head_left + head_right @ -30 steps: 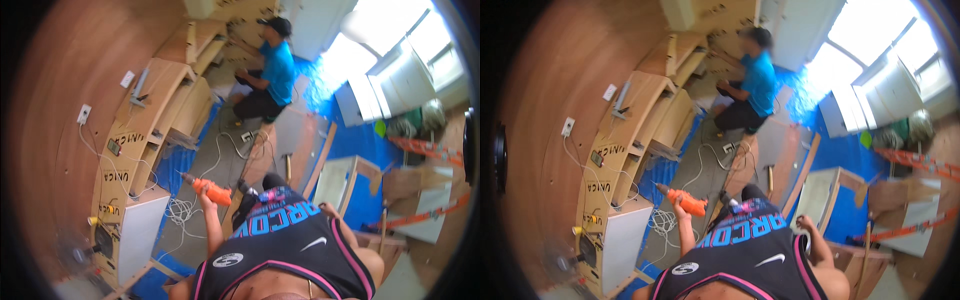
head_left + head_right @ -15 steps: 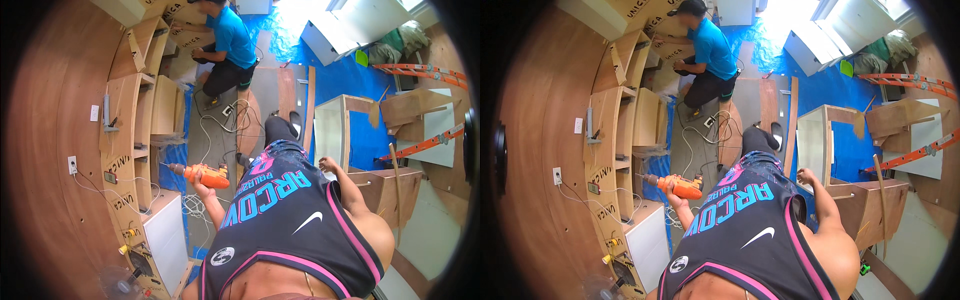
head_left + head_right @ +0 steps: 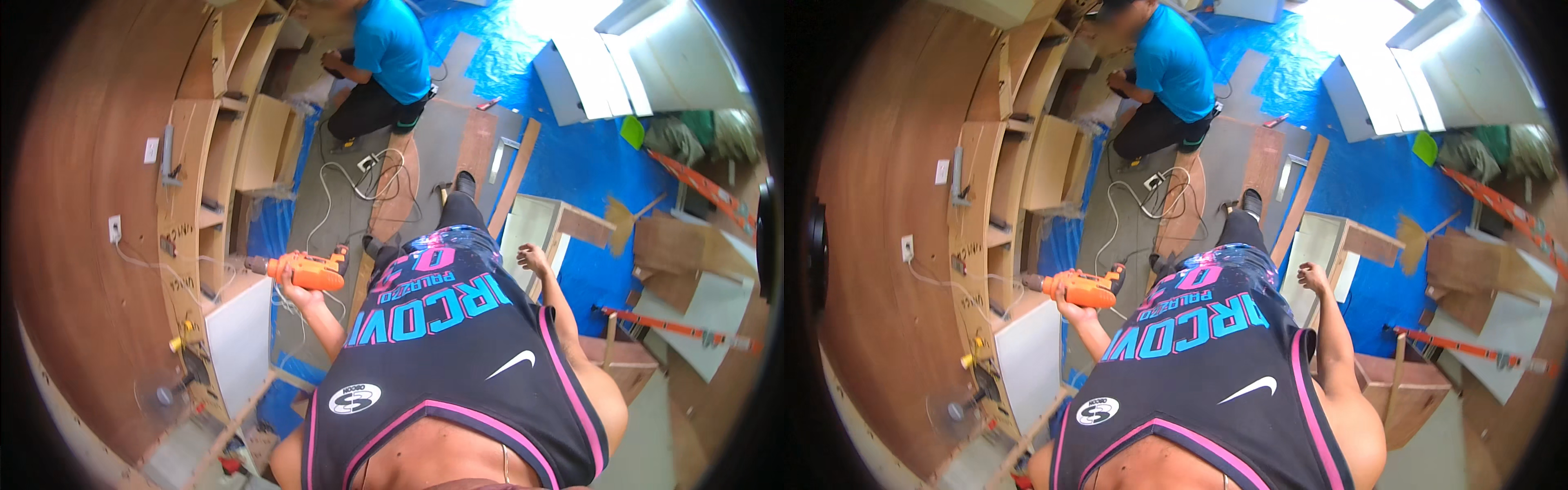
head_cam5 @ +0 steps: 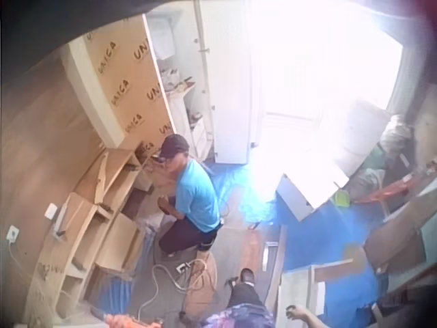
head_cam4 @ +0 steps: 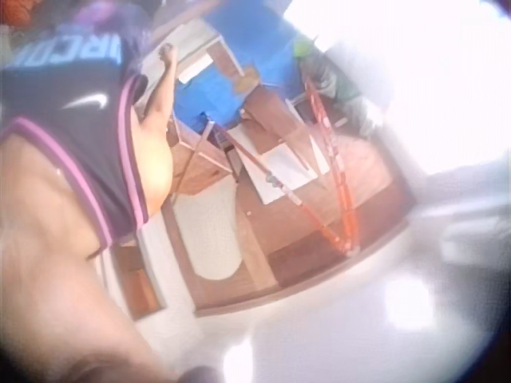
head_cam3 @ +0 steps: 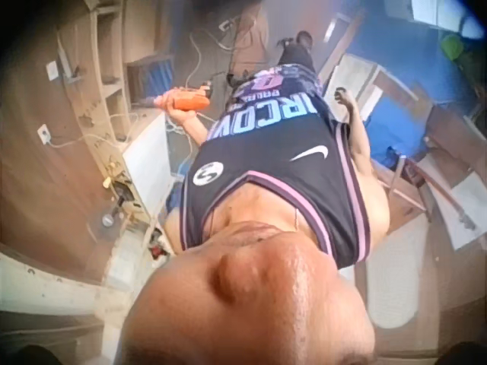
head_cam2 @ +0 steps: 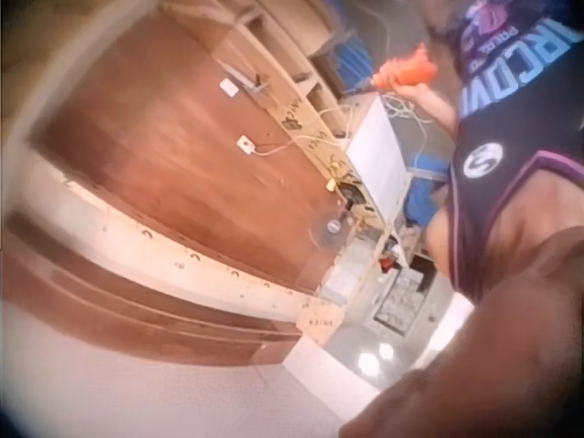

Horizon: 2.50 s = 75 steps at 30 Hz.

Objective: The person sits on the floor and uses a chuck key to adjust the drill bit in a power drill, then stands and uses the drill to make holes in wooden cabinetry.

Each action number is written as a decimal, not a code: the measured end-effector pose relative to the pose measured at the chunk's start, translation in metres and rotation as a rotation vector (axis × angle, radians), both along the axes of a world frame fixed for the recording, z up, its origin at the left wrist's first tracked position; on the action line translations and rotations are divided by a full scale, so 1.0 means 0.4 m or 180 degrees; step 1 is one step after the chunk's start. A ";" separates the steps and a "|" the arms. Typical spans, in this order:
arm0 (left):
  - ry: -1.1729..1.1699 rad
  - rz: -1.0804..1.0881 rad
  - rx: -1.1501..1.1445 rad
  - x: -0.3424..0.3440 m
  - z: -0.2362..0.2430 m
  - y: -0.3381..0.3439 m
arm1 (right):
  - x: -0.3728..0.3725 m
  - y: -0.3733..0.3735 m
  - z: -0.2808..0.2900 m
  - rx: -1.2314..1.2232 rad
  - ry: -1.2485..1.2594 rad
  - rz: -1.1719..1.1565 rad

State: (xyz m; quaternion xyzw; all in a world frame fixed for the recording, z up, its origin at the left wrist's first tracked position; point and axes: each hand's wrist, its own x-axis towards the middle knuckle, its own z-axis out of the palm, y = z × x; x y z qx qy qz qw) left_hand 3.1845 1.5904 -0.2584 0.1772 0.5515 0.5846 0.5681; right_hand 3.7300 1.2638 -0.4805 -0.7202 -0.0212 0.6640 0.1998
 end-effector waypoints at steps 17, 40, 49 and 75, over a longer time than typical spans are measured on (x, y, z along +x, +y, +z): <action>0.0073 -0.0273 0.0199 0.562 0.174 0.035 | 0.649 0.175 0.062 0.0352 -0.1033 0.0054; -0.0199 -0.0326 -0.0361 0.864 0.017 0.436 | 0.715 0.746 0.449 0.0623 0.1294 -0.1399; -0.0208 -0.0132 -0.0348 0.919 0.013 0.505 | 0.877 0.815 0.456 0.0647 0.1574 -0.0940; 0.0183 -0.0206 -0.0692 1.187 0.045 0.642 | 1.320 1.078 0.126 0.0059 -0.0271 0.0077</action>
